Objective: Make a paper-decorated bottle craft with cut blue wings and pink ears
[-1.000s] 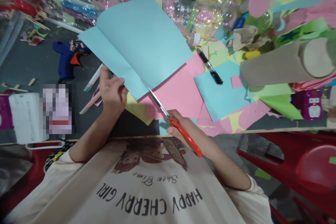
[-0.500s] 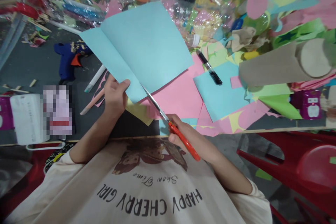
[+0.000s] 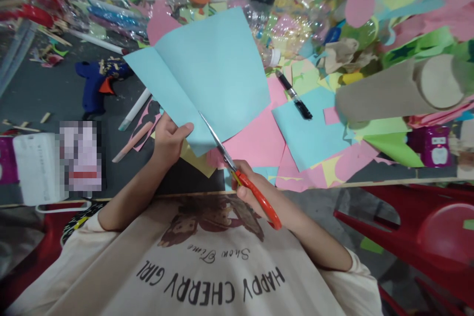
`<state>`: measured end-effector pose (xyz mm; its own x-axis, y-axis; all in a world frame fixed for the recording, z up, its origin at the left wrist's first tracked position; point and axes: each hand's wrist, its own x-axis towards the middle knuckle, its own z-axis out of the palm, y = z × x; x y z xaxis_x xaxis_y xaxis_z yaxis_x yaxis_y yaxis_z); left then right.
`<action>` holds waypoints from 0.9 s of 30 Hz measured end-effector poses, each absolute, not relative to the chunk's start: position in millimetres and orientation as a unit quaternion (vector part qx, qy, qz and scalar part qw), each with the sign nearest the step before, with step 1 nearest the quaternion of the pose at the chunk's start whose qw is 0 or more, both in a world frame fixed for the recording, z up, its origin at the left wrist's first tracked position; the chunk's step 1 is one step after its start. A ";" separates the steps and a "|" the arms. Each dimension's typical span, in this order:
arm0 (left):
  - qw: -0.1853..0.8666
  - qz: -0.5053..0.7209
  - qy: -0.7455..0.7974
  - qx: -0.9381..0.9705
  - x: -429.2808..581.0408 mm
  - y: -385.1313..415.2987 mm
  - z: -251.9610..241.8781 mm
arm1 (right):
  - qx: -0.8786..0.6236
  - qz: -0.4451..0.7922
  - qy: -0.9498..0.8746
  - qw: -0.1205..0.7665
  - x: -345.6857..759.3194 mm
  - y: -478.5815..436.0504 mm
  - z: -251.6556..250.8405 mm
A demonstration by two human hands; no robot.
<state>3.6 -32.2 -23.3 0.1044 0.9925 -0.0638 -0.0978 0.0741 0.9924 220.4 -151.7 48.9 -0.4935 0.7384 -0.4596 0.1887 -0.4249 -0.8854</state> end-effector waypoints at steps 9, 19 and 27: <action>0.580 0.482 0.467 0.462 1.5 -30.5 -26.2 | -0.506 0.700 -0.468 0.187 211.9 -146.8 51.7; 0.563 0.470 0.472 0.489 -1.4 -28.0 -30.0 | -0.518 0.673 -0.474 0.231 208.1 -153.4 31.0; 0.563 0.476 0.487 0.468 0.6 -26.0 -28.3 | -0.522 0.675 -0.480 0.201 211.6 -151.0 46.6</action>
